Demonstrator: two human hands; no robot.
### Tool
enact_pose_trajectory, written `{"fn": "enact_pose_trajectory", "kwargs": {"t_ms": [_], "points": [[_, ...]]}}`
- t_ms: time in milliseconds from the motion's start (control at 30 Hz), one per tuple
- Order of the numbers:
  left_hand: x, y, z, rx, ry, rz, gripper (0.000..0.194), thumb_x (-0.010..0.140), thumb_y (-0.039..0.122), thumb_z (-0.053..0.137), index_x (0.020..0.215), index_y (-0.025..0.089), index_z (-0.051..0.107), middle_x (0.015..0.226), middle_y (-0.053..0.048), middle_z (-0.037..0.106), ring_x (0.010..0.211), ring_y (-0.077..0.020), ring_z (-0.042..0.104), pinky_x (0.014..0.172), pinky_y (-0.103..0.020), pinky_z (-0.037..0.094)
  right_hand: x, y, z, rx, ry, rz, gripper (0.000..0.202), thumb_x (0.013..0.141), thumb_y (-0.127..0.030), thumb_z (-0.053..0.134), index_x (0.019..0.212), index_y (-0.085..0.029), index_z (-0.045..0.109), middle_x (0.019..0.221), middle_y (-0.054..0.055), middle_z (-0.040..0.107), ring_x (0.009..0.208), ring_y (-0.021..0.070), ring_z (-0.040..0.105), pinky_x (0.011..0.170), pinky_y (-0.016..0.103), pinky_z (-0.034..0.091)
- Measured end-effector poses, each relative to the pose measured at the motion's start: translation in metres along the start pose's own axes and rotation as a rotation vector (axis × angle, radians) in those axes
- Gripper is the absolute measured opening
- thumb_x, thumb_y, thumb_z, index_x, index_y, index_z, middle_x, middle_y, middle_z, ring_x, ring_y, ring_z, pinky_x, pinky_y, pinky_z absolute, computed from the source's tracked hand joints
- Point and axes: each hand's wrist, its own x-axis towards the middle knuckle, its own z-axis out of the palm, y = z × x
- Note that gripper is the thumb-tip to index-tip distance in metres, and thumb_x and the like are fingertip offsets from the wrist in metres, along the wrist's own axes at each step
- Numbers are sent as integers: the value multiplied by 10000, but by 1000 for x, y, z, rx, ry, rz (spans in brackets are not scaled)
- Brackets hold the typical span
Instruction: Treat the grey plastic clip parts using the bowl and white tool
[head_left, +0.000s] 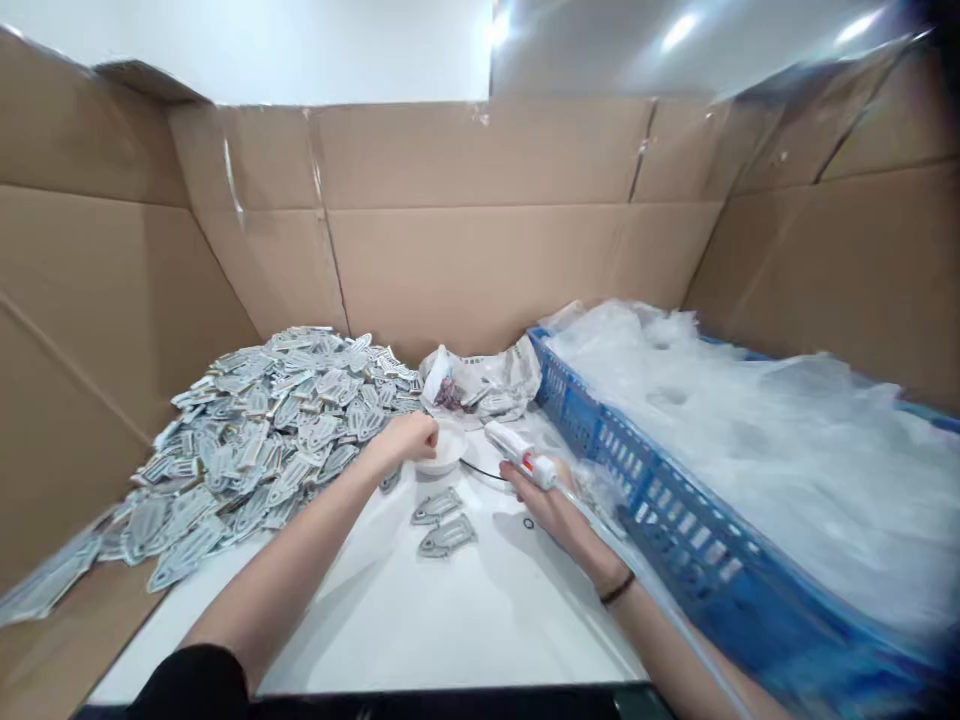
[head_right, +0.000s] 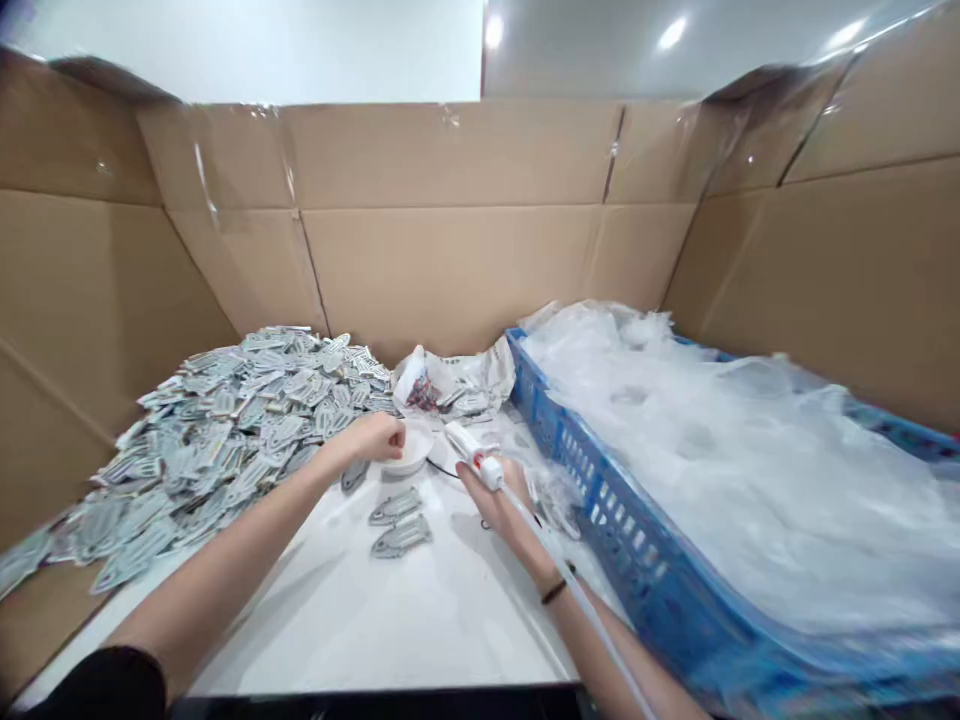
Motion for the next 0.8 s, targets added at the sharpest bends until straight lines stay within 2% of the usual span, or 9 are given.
{"fn": "enact_pose_trajectory", "kwargs": {"t_ms": [133, 233, 367, 500, 633, 733, 800], "points": [[-2, -3, 1, -32, -18, 29, 212, 720, 151, 639, 901, 189, 743, 851, -40, 745, 770, -182, 661, 633, -228, 399, -2, -4, -2, -12, 8, -12, 379, 811, -506, 570, 590, -214, 472, 518, -14, 506, 503, 134, 484, 487, 255, 322], [-6, -4, 0, -68, -36, 71, 174, 750, 159, 604, 843, 200, 745, 824, -18, 744, 741, -160, 650, 623, -216, 394, 0, -5, -2, -24, 7, -26, 404, 807, -508, 567, 555, -212, 459, 502, -13, 492, 495, 130, 471, 483, 255, 306], [-10, -4, -1, -107, -40, 95, 163, 740, 141, 593, 776, 200, 741, 761, -2, 728, 685, -145, 628, 595, -210, 379, 5, -3, 1, -51, -39, 31, 422, 801, -525, 545, 529, -213, 464, 489, 3, 503, 482, 137, 474, 466, 258, 292], [-14, -2, -2, -111, 24, 99, 160, 754, 139, 576, 739, 184, 729, 750, -22, 715, 670, -154, 603, 587, -231, 351, 5, -1, 4, -63, -56, 47, 410, 797, -516, 552, 535, -213, 465, 495, 10, 519, 491, 143, 489, 469, 254, 296], [-19, 4, -5, -123, 96, 114, 188, 835, 226, 559, 797, 181, 737, 838, -47, 732, 731, -173, 616, 610, -245, 348, 1, -5, 2, -47, -48, 35, 405, 807, -511, 569, 556, -217, 447, 496, 3, 512, 494, 139, 483, 478, 251, 306], [-22, 12, -5, -146, 110, 128, 162, 834, 289, 606, 846, 205, 745, 863, -29, 743, 723, -169, 626, 603, -243, 347, -1, -9, 0, -68, -9, -6, 387, 811, -493, 581, 575, -216, 452, 522, -1, 520, 506, 134, 477, 492, 253, 309], [-22, 17, -3, -153, 138, 127, 139, 825, 271, 618, 843, 206, 739, 873, -32, 746, 746, -180, 633, 609, -248, 342, -1, -10, 0, -72, 18, -31, 380, 805, -485, 592, 579, -215, 449, 535, -5, 518, 513, 131, 473, 502, 254, 312]]}}
